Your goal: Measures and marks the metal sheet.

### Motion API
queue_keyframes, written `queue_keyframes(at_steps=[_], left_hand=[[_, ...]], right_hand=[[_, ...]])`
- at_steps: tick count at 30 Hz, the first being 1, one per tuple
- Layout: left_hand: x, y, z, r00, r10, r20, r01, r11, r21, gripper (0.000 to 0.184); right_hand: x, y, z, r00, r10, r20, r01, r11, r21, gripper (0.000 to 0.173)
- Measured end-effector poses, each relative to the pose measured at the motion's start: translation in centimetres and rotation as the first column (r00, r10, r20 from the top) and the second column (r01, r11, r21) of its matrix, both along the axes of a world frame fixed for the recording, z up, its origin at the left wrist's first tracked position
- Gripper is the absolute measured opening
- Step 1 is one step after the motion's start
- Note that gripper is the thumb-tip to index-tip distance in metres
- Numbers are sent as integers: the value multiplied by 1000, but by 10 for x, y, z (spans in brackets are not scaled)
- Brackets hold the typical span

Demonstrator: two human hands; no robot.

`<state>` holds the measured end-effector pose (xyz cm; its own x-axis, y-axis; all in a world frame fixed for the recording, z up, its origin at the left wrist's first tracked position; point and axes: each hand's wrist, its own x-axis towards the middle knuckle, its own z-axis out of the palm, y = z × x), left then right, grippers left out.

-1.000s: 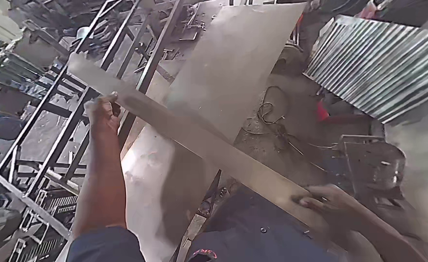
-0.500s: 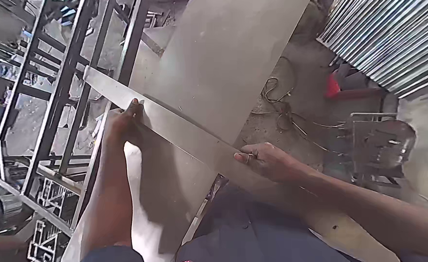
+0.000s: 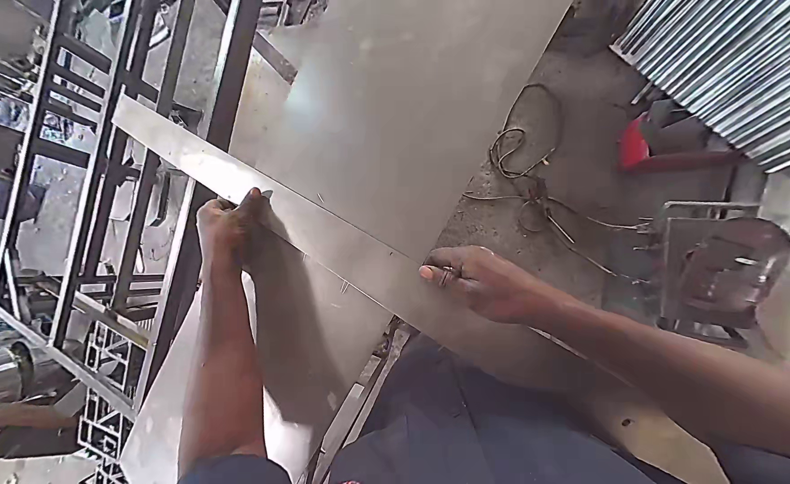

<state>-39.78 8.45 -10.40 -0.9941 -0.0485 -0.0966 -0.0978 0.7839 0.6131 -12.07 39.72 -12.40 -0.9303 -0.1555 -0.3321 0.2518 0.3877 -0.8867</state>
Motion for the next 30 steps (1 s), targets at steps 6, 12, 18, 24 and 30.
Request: queue_keyframes(at_steps=[6, 12, 18, 24, 30], left_hand=[[-1, 1, 0, 1000, 9, 11, -9, 1000, -21, 58], [2, 6, 3, 1000, 4, 18, -4, 1000, 23, 51], [1, 4, -1, 1000, 2, 13, -3, 998, 66, 50], [3, 6, 0, 1000, 20, 20, -21, 1000, 6, 55], [5, 6, 1, 999, 49, 18, -49, 999, -13, 56]], right_hand=[[-4, 3, 2, 1000, 15, 7, -15, 1000, -4, 34], [-7, 5, 4, 999, 46, 29, -46, 999, 11, 35], [-8, 6, 4, 997, 52, 50, -52, 999, -4, 35], [-7, 6, 1, 999, 37, 30, -36, 999, -23, 35], [-7, 6, 0, 998, 50, 38, -50, 999, -10, 36]])
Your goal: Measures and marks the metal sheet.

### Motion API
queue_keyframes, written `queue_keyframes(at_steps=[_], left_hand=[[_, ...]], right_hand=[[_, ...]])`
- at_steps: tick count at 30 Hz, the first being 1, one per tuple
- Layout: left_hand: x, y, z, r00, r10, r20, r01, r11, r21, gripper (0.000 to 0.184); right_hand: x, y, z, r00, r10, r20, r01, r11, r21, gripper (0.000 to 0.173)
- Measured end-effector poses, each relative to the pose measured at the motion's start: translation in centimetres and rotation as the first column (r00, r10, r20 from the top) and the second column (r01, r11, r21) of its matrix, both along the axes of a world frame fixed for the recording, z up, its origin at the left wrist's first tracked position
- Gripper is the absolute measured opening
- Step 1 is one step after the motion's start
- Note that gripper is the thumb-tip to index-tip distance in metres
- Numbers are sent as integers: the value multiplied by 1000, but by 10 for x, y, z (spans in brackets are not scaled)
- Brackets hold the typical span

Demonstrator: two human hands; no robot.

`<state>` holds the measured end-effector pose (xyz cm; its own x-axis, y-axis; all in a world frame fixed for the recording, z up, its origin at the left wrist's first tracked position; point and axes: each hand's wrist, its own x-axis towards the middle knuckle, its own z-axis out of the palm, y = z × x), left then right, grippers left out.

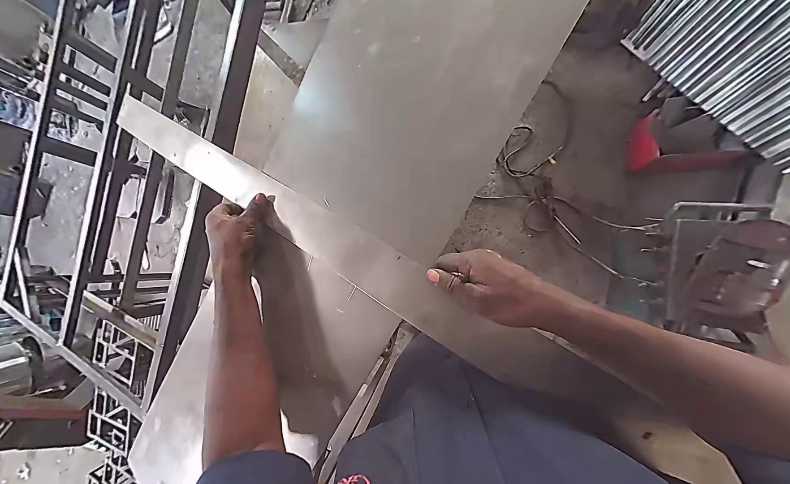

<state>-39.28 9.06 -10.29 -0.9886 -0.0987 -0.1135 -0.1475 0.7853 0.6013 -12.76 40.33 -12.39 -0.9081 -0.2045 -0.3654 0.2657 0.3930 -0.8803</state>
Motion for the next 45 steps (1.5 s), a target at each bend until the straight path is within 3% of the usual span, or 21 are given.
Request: queue_keyframes(at_steps=[12, 16, 20, 25, 45], left_hand=[[-16, -4, -1, 1000, 29, 4, -29, 995, 98, 54], [-28, -12, -2, 996, 91, 13, -92, 983, 158, 45], [-18, -12, 0, 996, 78, 33, -81, 993, 85, 46], [-21, -17, -3, 999, 48, 22, -48, 999, 0, 54], [-15, -12, -2, 999, 32, 16, -32, 998, 53, 47]], right_hand=[[-1, 3, 2, 997, 69, -34, -67, 996, 62, 36], [3, 5, 5, 998, 61, -20, -59, 995, 77, 35], [11, 7, 2, 999, 28, -40, -25, 997, 69, 34], [7, 8, -1, 997, -55, 48, 61, 990, -124, 24], [0, 3, -1, 996, -90, -10, 89, 994, -57, 31]])
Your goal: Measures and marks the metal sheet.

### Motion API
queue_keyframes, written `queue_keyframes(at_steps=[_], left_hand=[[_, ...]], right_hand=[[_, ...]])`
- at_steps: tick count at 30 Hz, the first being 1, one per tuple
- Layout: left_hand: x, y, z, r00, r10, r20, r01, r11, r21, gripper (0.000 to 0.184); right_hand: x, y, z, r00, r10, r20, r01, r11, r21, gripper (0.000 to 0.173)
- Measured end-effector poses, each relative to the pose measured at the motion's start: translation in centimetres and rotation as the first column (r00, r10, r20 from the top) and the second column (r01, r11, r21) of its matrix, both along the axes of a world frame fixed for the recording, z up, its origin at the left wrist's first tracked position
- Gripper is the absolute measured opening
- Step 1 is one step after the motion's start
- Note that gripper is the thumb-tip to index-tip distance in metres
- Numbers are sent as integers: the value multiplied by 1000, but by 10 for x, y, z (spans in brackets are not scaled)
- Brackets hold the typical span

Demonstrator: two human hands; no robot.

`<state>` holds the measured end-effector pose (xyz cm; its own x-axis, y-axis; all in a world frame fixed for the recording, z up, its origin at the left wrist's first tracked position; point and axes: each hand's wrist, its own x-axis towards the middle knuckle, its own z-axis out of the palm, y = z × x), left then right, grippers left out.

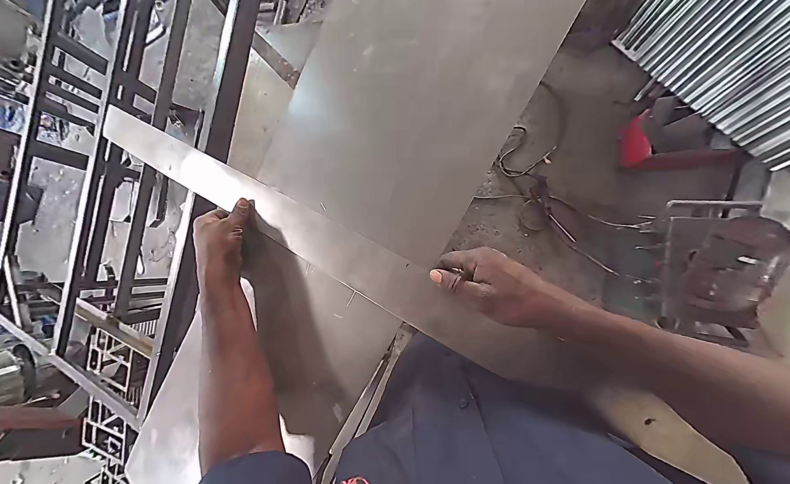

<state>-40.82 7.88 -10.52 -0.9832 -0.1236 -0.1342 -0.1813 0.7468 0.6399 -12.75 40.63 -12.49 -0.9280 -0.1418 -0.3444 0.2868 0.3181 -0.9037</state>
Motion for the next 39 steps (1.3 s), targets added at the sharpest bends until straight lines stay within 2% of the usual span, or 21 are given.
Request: queue_keyframes(at_steps=[4, 10, 25, 32, 39], left_hand=[[-1, -1, -1, 1000, -10, -9, 10, 999, 40, 44], [-3, -1, -3, 1000, -12, -7, 11, 999, -35, 52], [-1, 2, -3, 1000, -23, -14, 22, 997, -77, 53], [-3, 0, -5, 1000, -21, -5, 20, 999, -45, 50], [-4, 2, -2, 1000, -27, -2, 27, 995, -98, 54]], right_hand=[[0, 0, -3, 1000, 2, -12, -2, 1000, -2, 33], [1, 0, -2, 999, -27, 23, 28, 999, -26, 32], [3, -2, 5, 1000, -24, 1, 24, 1000, 13, 26], [2, -1, 4, 1000, -12, -20, 12, 1000, 6, 24], [1, 0, -2, 1000, -8, -24, 8, 1000, 22, 27]])
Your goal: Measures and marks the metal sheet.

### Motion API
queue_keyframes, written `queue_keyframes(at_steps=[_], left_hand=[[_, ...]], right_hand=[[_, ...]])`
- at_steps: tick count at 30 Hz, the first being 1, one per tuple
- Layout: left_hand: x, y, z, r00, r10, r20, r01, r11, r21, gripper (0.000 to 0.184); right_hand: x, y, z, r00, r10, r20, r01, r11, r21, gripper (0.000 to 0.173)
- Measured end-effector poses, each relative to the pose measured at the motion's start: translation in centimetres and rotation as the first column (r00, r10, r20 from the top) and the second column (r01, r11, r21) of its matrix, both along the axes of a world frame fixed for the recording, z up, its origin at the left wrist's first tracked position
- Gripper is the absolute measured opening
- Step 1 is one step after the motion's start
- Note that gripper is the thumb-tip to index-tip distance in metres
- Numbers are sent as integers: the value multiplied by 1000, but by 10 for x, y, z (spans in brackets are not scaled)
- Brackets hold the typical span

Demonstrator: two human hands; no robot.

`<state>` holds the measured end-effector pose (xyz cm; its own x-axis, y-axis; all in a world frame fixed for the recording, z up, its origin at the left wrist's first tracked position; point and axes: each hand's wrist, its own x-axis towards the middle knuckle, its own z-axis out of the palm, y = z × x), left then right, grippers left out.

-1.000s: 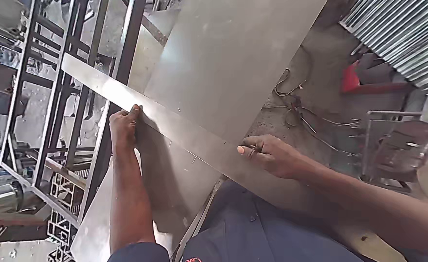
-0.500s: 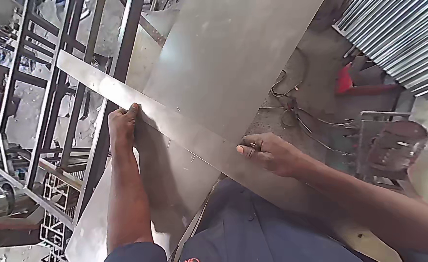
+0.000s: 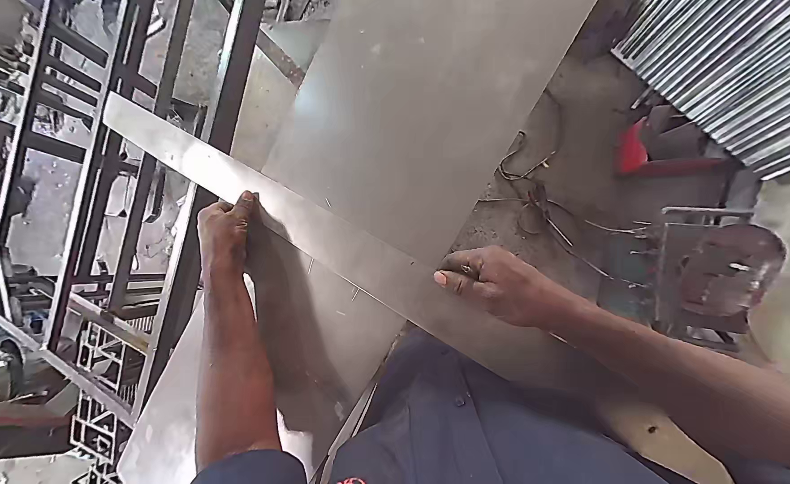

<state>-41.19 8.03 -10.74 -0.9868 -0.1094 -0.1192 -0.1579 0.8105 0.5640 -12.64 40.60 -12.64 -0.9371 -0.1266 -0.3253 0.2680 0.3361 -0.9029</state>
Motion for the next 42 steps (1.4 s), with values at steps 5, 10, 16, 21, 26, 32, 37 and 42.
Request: queue_keyframes(at_steps=[5, 10, 16, 21, 26, 32, 37, 42], left_hand=[[-1, 0, 1, 1000, 5, -3, -5, 999, -35, 55], [3, 2, 2, 1000, -6, -7, 6, 1000, -2, 53], [1, 0, 4, 999, -44, 6, 44, 999, -31, 56], [5, 1, 6, 999, 30, -18, -34, 973, -228, 78], [34, 29, 17, 947, -259, -192, 137, 861, -490, 47], [101, 68, 28, 826, -563, -14, 452, 678, -579, 80], [111, 78, 37, 822, -497, 280, 560, 610, -561, 145], [114, 88, 41, 808, -454, 375, 589, 611, -529, 157]], right_hand=[[0, 0, -1, 1000, 4, 1, -4, 1000, 12, 28], [0, -1, -1, 1000, 4, -2, -4, 1000, -6, 29], [0, 0, -1, 1000, -2, 3, 2, 1000, -13, 29], [1, -1, -2, 999, -15, -40, 14, 1000, -27, 29], [2, -2, -1, 999, -36, -5, 35, 999, -31, 26], [2, -2, 3, 999, -30, 28, 32, 998, -49, 29], [0, 14, 51, 994, 76, 82, -105, 889, 446, 29], [-34, 23, 98, 935, 265, -237, -53, 762, 645, 37]])
